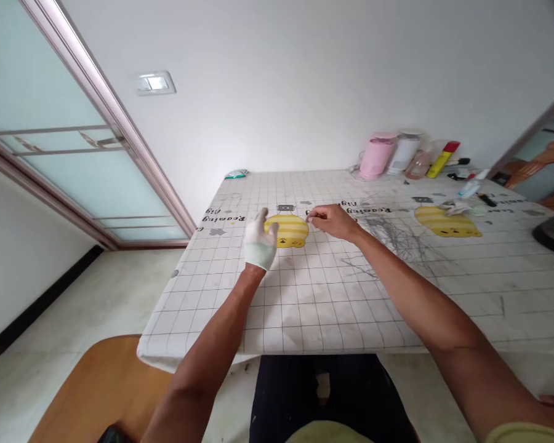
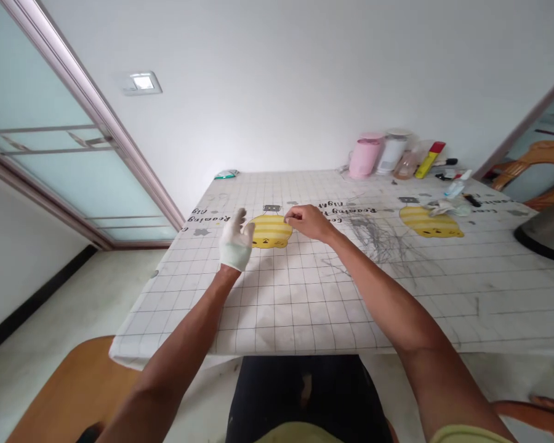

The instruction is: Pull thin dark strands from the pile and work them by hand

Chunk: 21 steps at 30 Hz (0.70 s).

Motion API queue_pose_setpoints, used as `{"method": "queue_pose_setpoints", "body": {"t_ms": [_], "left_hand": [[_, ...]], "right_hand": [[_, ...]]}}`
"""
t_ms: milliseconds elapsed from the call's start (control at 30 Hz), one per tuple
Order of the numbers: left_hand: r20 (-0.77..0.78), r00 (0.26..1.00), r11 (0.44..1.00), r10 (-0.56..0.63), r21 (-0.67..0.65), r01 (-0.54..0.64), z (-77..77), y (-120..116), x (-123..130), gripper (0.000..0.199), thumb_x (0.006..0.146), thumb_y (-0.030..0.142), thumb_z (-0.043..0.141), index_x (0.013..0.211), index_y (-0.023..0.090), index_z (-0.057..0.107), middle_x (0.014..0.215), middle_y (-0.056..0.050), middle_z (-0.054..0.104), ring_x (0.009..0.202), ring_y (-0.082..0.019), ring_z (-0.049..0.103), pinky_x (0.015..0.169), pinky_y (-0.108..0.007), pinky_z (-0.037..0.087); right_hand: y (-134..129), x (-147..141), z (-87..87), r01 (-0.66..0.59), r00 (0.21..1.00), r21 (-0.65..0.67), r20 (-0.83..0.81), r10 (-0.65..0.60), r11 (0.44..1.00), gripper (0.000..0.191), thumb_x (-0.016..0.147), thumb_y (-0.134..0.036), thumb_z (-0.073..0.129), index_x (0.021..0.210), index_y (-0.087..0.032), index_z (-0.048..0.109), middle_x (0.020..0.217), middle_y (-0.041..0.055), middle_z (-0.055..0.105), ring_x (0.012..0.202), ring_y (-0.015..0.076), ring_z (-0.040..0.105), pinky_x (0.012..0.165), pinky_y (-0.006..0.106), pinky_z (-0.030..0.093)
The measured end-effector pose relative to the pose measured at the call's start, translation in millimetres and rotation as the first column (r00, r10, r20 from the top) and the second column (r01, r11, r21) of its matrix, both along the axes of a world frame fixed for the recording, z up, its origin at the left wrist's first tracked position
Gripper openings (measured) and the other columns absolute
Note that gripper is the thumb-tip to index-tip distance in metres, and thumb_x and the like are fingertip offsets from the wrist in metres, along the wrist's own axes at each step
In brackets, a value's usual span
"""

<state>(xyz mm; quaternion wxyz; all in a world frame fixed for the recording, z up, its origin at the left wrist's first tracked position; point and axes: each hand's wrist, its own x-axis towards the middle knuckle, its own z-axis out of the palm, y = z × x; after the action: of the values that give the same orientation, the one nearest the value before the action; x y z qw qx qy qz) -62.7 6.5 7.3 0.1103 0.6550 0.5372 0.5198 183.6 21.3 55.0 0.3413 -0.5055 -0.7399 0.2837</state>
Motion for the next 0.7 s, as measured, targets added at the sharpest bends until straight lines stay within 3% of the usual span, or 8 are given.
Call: {"method": "queue_pose_setpoints", "body": {"t_ms": [100, 167, 233, 300, 367, 500, 600, 700], "left_hand": [[-0.338, 0.938, 0.987, -0.072, 0.114, 0.117, 19.3, -4.4, 13.1, 0.049, 0.095, 0.026, 0.071, 0.143, 0.019, 0.063, 0.147, -0.015, 0.067, 0.123, -0.030, 0.068, 0.101, -0.043, 0.055], [-0.510, 0.859, 0.970, -0.048, 0.180, 0.161, 32.3, -1.6, 19.3, 0.036, 0.095, 0.024, 0.070, 0.130, 0.019, 0.069, 0.142, -0.015, 0.070, 0.120, -0.031, 0.068, 0.096, -0.043, 0.053], [-0.645, 0.763, 0.956, -0.033, 0.203, 0.213, 41.1, 4.6, 20.8, 0.016, 0.100, 0.022, 0.062, 0.110, 0.019, 0.075, 0.119, -0.012, 0.078, 0.107, -0.029, 0.070, 0.092, -0.045, 0.050], [-0.752, 0.657, 0.946, -0.060, 0.167, 0.277, 44.0, 11.2, 18.7, 0.026, 0.104, 0.019, 0.053, 0.092, 0.019, 0.075, 0.090, -0.009, 0.078, 0.086, -0.026, 0.069, 0.088, -0.045, 0.047], [-0.817, 0.571, 0.951, -0.079, 0.110, 0.289, 41.8, 15.3, 15.2, 0.032, 0.103, 0.014, 0.049, 0.085, 0.018, 0.075, 0.076, -0.008, 0.073, 0.074, -0.024, 0.065, 0.081, -0.044, 0.044], [-0.873, 0.476, 0.983, -0.111, -0.026, 0.181, 33.0, 12.9, 10.8, 0.029, 0.099, 0.013, 0.052, 0.089, 0.016, 0.079, 0.079, -0.012, 0.073, 0.073, -0.027, 0.064, 0.065, -0.041, 0.036], [-0.881, 0.440, 0.981, -0.175, -0.115, 0.159, 28.7, 7.9, 10.5, 0.031, 0.099, 0.011, 0.050, 0.093, 0.015, 0.080, 0.082, -0.013, 0.075, 0.076, -0.027, 0.065, 0.064, -0.040, 0.035], [-0.868, 0.454, 0.978, -0.203, -0.153, 0.144, 24.4, 5.9, 12.8, 0.036, 0.102, 0.013, 0.046, 0.094, 0.014, 0.081, 0.083, -0.014, 0.075, 0.079, -0.028, 0.067, 0.066, -0.040, 0.037]], "right_hand": [[1.9, -2.2, -1.6, -0.123, 0.988, -0.051, -0.102, 0.117, 0.991, 0.023, 0.092, -0.041, 0.071, 0.094, -0.021, 0.081, 0.076, 0.0016, 0.067, 0.070, 0.0167, 0.059, 0.064, 0.029, 0.045], [2.8, -4.4, -1.1, -0.185, 0.973, -0.041, -0.148, 0.178, 0.982, 0.024, 0.093, -0.043, 0.072, 0.093, -0.021, 0.081, 0.076, 0.0010, 0.066, 0.072, 0.0165, 0.059, 0.067, 0.030, 0.046], [4.1, -6.8, -0.8, -0.218, 0.958, -0.029, -0.198, 0.208, 0.976, 0.024, 0.093, -0.044, 0.072, 0.091, -0.022, 0.081, 0.074, 0.0003, 0.064, 0.072, 0.0162, 0.058, 0.069, 0.030, 0.046], [5.3, -8.8, -2.0, -0.215, 0.947, -0.038, -0.254, 0.199, 0.976, 0.024, 0.093, -0.044, 0.073, 0.087, -0.022, 0.081, 0.071, 0.0004, 0.064, 0.071, 0.0162, 0.058, 0.071, 0.030, 0.047], [5.3, -10.0, -5.7, -0.213, 0.929, -0.094, -0.329, 0.171, 0.973, 0.027, 0.092, -0.046, 0.076, 0.086, -0.021, 0.081, 0.069, 0.0010, 0.064, 0.069, 0.0161, 0.059, 0.071, 0.031, 0.049], [-1.1, -9.9, -19.6, -0.240, 0.876, -0.227, -0.470, 0.110, 0.944, 0.036, 0.090, -0.053, 0.080, 0.095, -0.017, 0.079, 0.069, 0.0012, 0.063, 0.060, 0.0140, 0.058, 0.065, 0.031, 0.052], [-8.8, -10.3, -32.0, -0.178, 0.895, -0.178, -0.437, 0.085, 0.968, 0.041, 0.094, -0.056, 0.075, 0.101, -0.016, 0.078, 0.067, 0.0001, 0.062, 0.058, 0.0133, 0.056, 0.058, 0.028, 0.049], [-15.6, -14.2, -41.2, -0.073, 0.947, -0.120, -0.321, 0.031, 0.990, 0.045, 0.102, -0.058, 0.062, 0.112, -0.017, 0.077, 0.061, -0.0031, 0.055, 0.049, 0.0123, 0.049, 0.049, 0.027, 0.042]]}}
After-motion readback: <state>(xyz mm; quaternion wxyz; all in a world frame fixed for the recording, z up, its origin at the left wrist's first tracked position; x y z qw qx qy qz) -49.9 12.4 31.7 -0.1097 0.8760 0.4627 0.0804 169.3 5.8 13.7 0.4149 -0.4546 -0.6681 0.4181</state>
